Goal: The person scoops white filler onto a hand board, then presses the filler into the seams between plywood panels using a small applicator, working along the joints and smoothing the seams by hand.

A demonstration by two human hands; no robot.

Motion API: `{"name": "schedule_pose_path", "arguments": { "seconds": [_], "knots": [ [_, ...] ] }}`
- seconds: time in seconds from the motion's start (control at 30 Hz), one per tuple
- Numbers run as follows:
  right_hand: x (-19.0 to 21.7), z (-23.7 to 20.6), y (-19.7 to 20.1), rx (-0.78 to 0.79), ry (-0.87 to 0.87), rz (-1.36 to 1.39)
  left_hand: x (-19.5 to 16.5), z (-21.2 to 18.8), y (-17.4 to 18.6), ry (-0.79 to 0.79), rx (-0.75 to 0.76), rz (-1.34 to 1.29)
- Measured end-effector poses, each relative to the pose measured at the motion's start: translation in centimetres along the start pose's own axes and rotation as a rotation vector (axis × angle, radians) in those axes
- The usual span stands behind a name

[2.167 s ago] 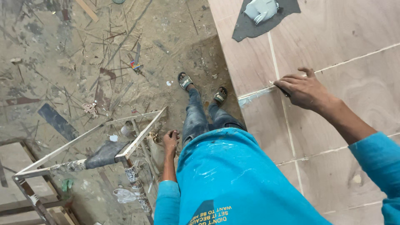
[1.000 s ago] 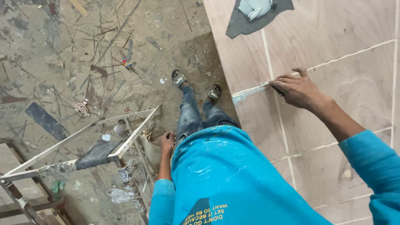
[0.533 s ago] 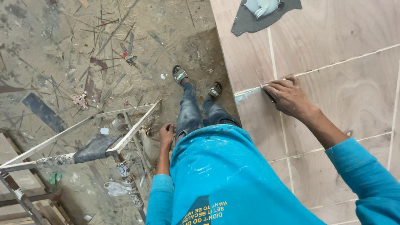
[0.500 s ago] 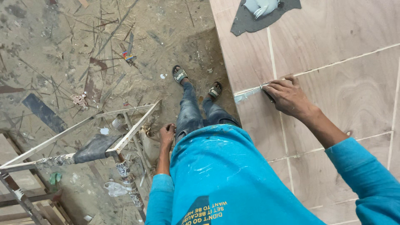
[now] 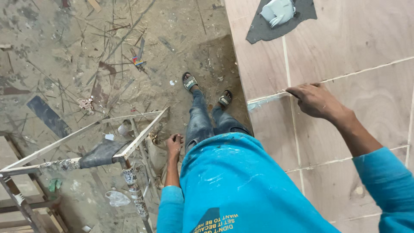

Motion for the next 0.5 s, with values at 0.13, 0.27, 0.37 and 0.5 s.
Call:
{"name": "schedule_pose_path", "arguments": {
  "seconds": [0.13,0.27,0.37,0.5],
  "knots": [
    [0.4,-1.5,-3.1,-0.144,-0.114,0.172,0.8,-0.4,-0.2,0.032,0.004,0.022],
    [1.7,-2.6,-5.6,-0.268,-0.167,0.139,0.3,-0.2,0.0,0.0,0.017,0.042],
    [3.4,-3.1,-6.5,-0.375,-0.009,0.113,-0.7,0.4,0.2,-0.045,0.013,0.064],
    [5.7,-3.1,-7.8,-0.365,0.115,-0.088,-2.2,1.2,-0.2,-0.129,-0.002,0.124]
  ]
}}
Point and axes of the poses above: each hand's wrist, its own z-axis towards the middle knuckle, its own y-axis out of the back of the hand, x = y × z, the point moved 3 cm from there along z, towards the middle knuckle, and after that the axes turned 4 degrees about z, right-handed, at the moved point
